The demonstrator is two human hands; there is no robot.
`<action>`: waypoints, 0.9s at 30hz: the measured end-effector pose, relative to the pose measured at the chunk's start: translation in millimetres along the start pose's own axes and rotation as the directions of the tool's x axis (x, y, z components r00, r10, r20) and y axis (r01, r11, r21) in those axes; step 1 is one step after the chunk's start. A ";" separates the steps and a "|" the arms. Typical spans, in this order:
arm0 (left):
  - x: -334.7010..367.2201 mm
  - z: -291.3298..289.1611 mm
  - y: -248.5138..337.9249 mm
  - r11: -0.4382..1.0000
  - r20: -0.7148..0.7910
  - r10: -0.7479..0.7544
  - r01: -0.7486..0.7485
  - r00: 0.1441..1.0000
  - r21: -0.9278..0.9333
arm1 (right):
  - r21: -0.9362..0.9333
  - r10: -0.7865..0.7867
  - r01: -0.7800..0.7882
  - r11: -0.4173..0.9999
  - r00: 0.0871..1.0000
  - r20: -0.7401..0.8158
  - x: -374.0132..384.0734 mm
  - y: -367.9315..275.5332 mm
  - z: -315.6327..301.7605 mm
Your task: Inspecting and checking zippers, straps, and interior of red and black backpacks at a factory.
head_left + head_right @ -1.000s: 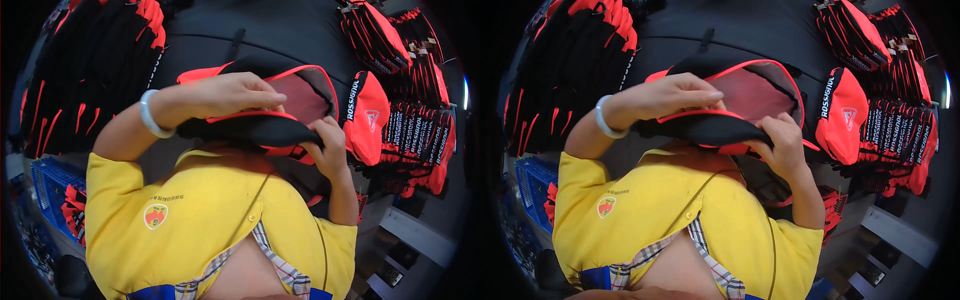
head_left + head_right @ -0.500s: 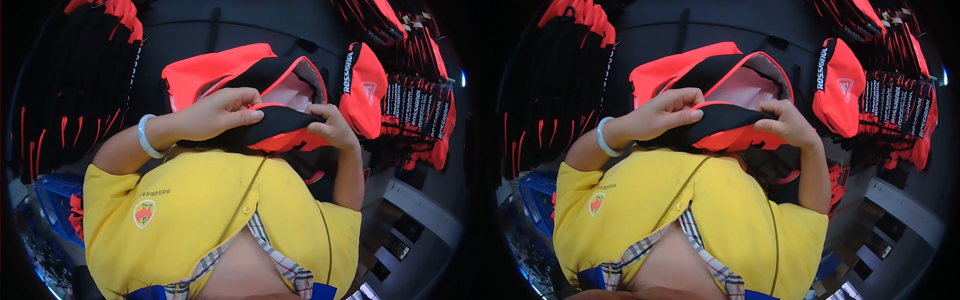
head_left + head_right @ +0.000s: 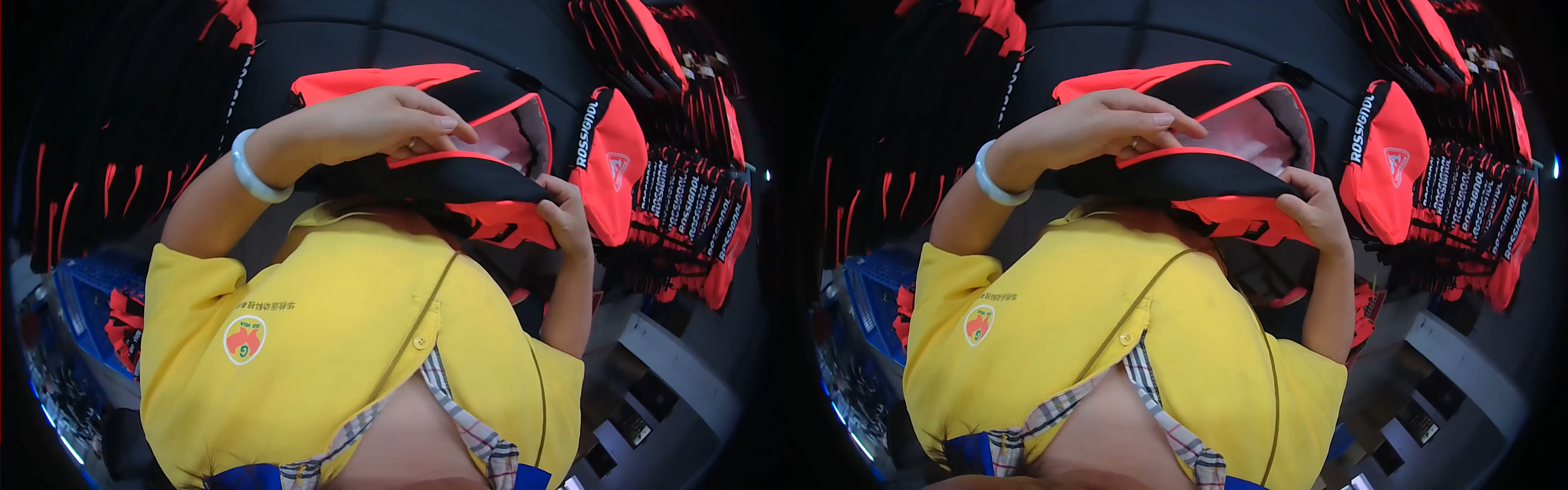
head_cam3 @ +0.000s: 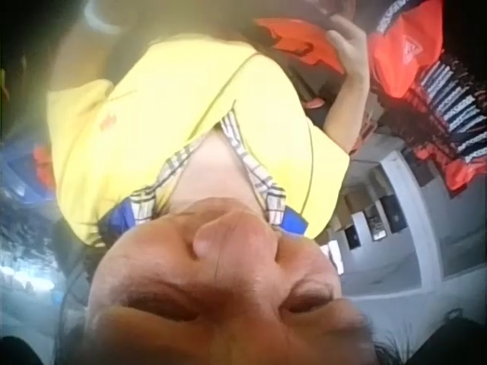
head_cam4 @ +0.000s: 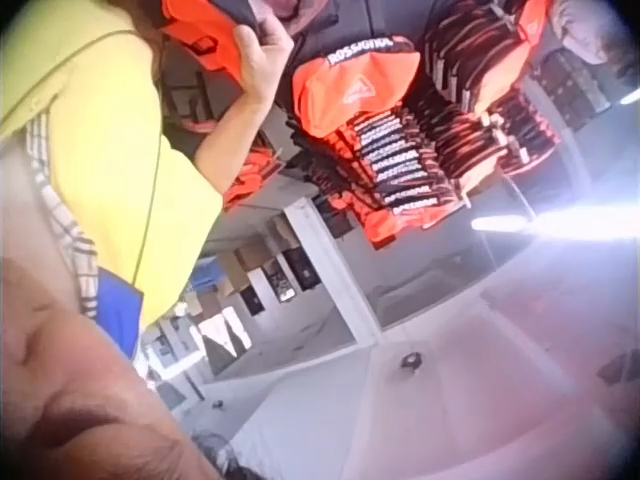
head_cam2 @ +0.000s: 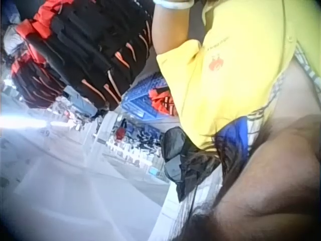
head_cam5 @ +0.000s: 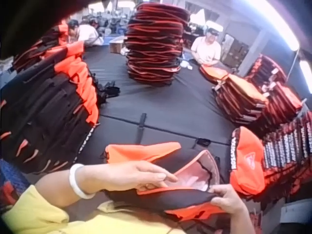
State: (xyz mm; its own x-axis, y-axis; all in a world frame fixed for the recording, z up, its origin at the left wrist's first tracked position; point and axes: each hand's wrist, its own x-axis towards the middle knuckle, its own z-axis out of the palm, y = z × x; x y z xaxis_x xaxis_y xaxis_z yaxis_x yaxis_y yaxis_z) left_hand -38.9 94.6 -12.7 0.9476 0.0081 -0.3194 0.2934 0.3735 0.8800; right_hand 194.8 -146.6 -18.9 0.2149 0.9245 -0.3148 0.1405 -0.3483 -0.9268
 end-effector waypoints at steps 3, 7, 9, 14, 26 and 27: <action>-11.2 11.9 -3.8 0.940 -0.048 0.227 -0.206 0.973 0.273 | -0.016 -0.023 0.023 1.000 1.000 0.000 -1.7 -4.6 11.7; -37.6 57.7 -5.0 0.583 -0.128 0.449 -0.182 0.884 0.792 | -0.351 -0.199 0.140 0.926 0.971 -0.136 -8.6 -3.1 29.6; -44.0 68.6 -14.3 0.496 -0.131 0.497 -0.157 0.858 0.854 | -0.397 -0.319 0.224 0.890 0.928 -0.192 -14.2 9.4 42.7; -51.4 81.1 -13.5 0.375 -0.118 0.441 -0.064 0.890 0.925 | -0.433 -0.560 0.401 0.807 0.754 -0.344 -19.5 30.8 80.1; -56.0 55.0 -2.5 0.604 -0.227 0.425 -0.087 0.876 0.792 | -0.541 -0.324 0.341 0.769 0.937 0.130 -12.9 -25.4 81.9; -71.7 45.4 9.6 0.623 -0.324 0.430 -0.018 0.843 0.782 | -0.592 -0.190 0.262 0.762 0.965 0.182 -17.3 -22.9 66.3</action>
State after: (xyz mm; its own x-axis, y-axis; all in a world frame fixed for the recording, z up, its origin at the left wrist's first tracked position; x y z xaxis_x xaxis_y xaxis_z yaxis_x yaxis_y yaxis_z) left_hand -98.4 55.5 34.6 0.8839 0.4677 -0.0041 0.2644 -0.4925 0.8292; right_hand 123.8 -144.3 -5.8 0.0047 0.9862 -0.1654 0.7354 -0.1154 -0.6677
